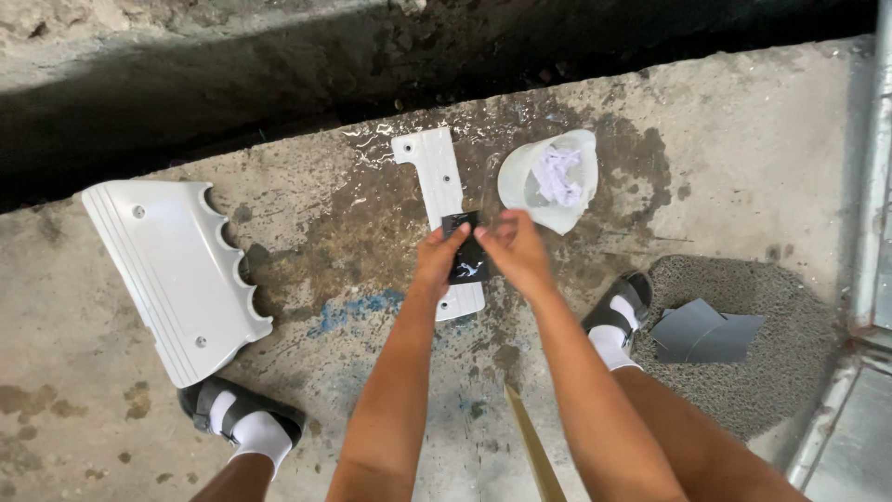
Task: The person tears a sheet of sandpaper in half, then uses one piece to wet-sand a white plastic part. They repeatedly dip the sandpaper into a small container of water and rub the surface of the part, focusing on the grooves and edges.
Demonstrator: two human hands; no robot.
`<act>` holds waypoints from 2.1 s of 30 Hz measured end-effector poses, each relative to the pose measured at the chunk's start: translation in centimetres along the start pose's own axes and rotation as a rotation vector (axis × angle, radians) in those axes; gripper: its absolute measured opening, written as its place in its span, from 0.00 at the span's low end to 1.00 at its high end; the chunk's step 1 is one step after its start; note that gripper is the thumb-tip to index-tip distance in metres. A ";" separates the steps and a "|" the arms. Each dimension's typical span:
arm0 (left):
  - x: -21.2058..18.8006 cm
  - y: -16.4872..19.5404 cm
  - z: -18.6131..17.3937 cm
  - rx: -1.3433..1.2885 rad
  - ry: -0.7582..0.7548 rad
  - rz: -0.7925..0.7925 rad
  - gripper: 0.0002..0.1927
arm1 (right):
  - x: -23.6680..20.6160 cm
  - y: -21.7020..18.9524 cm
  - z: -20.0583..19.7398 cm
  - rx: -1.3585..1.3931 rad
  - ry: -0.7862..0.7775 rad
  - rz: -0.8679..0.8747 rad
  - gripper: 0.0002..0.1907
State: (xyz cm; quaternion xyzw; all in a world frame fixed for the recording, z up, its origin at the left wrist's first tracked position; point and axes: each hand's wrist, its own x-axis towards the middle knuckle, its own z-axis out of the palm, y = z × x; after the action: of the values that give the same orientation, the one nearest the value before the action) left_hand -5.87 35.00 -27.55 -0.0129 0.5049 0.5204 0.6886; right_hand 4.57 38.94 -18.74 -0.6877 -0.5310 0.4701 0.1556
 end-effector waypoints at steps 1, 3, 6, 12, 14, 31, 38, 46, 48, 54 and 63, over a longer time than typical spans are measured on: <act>-0.1 -0.2 0.1 -0.043 -0.028 -0.023 0.11 | -0.5 0.1 0.9 0.118 -0.096 0.068 0.29; -0.2 -1.0 -0.6 -0.128 -0.079 -0.073 0.14 | -1.0 1.0 1.8 0.039 -0.168 0.046 0.24; -0.8 -2.3 -4.0 -0.123 0.242 -0.083 0.27 | -0.7 1.7 1.4 0.471 -0.224 0.218 0.19; -2.9 -6.3 -5.8 1.331 0.521 0.127 0.36 | -3.3 1.6 -4.9 0.686 -0.297 0.363 0.23; -3.0 -6.9 -3.9 1.404 0.551 0.045 0.39 | -5.5 0.5 -7.4 0.148 -0.310 0.214 0.15; -5.8 -0.6 -1.9 0.373 -0.156 -0.371 0.25 | -8.0 -0.8 -10.4 -0.104 -0.048 0.005 0.15; -16.4 6.9 -2.8 0.577 -0.235 -0.106 0.31 | -7.4 0.5 -5.0 0.362 -0.270 0.028 0.28; -19.1 7.9 -6.3 0.750 -0.416 0.197 0.37 | -9.4 -1.1 -1.7 0.870 -0.471 -0.131 0.22; -18.2 8.7 -6.8 0.584 -0.504 0.266 0.37 | -9.8 -1.3 -1.9 0.881 -0.547 -0.140 0.24; -16.3 9.4 -4.4 -0.015 -0.413 0.071 0.36 | -10.8 -3.5 -1.7 0.631 -0.566 -0.119 0.31; -17.2 14.7 -3.7 -0.255 -0.337 0.074 0.31 | -9.4 -3.8 -2.8 0.765 -0.539 0.013 0.29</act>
State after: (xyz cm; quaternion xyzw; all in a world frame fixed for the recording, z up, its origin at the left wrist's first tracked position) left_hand -18.27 27.61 -9.66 0.0058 0.3128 0.5996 0.7366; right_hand 4.64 32.99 -10.07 -0.4375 -0.3366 0.7950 0.2516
